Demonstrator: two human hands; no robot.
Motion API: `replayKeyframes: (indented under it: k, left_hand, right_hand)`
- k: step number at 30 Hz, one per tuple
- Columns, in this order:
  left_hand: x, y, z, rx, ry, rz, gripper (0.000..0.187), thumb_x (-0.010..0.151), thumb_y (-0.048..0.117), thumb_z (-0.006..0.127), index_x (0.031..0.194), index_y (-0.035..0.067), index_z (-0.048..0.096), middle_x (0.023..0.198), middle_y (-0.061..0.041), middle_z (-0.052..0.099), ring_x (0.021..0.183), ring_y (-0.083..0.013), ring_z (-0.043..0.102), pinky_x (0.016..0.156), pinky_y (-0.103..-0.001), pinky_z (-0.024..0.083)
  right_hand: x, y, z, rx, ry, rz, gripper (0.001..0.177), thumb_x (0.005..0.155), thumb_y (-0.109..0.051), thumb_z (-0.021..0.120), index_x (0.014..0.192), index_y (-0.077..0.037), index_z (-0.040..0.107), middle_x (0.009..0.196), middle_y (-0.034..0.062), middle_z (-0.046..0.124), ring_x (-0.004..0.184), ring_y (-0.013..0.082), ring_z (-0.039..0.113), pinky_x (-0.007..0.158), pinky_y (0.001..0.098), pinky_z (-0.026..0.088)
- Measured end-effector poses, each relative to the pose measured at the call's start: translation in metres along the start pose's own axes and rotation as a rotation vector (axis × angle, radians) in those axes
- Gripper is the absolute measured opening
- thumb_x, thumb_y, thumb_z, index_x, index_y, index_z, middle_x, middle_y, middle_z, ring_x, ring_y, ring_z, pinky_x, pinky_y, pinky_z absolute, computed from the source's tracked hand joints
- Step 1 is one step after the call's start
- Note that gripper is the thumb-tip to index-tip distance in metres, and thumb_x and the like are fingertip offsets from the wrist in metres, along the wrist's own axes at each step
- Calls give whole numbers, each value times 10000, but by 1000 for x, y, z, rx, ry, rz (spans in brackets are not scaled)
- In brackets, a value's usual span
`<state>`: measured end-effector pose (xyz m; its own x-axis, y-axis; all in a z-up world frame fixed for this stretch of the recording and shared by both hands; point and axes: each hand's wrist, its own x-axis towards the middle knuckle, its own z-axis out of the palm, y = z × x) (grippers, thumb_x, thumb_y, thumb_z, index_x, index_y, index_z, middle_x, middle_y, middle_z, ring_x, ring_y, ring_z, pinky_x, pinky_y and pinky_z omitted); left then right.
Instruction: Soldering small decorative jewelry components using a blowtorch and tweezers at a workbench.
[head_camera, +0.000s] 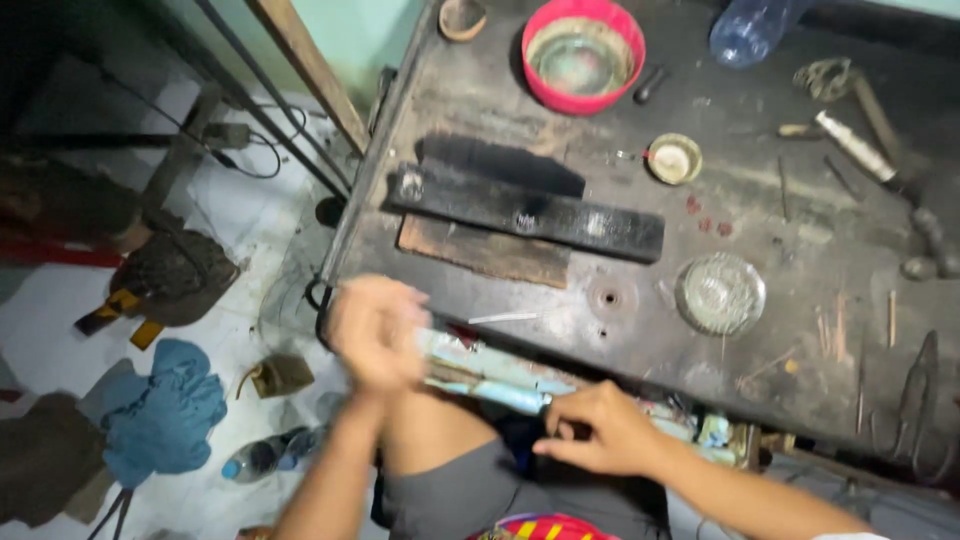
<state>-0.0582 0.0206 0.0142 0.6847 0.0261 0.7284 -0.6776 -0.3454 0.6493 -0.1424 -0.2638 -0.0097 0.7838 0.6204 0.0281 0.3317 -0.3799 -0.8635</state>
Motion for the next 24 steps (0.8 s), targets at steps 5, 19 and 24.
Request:
replayKeyframes:
  k: [5,19,24]
  left_hand:
    - [54,-173,-55,87,362,-654,280,1073,248,629,1213,6,624,1224,-205,624,1136,-306,561,917,-432,547]
    - [-9,-263,-73,120,132,-755,189,1079,223,626,1126,82,744,938,-106,717,855,-162,636,758,-327,570]
    - [-18,-65,-74,86,411,-610,135,1131,97,566,1087,100,693,737,-78,630,502,-117,573,382,-175,421]
  right_hand:
    - [-7,8,22,-19,244,-70,216,805,-277,874,766,-153,701,541,27,669,507,285,699,511,394,577]
    - [-14,6,37,-113,429,-96,134,850,-208,790,948,-131,742,633,75,726,563,308,725,518,405,586]
    - [-23,19,44,-51,588,-220,106,840,-199,825,903,-142,761,668,61,761,553,289,733,504,373,584]
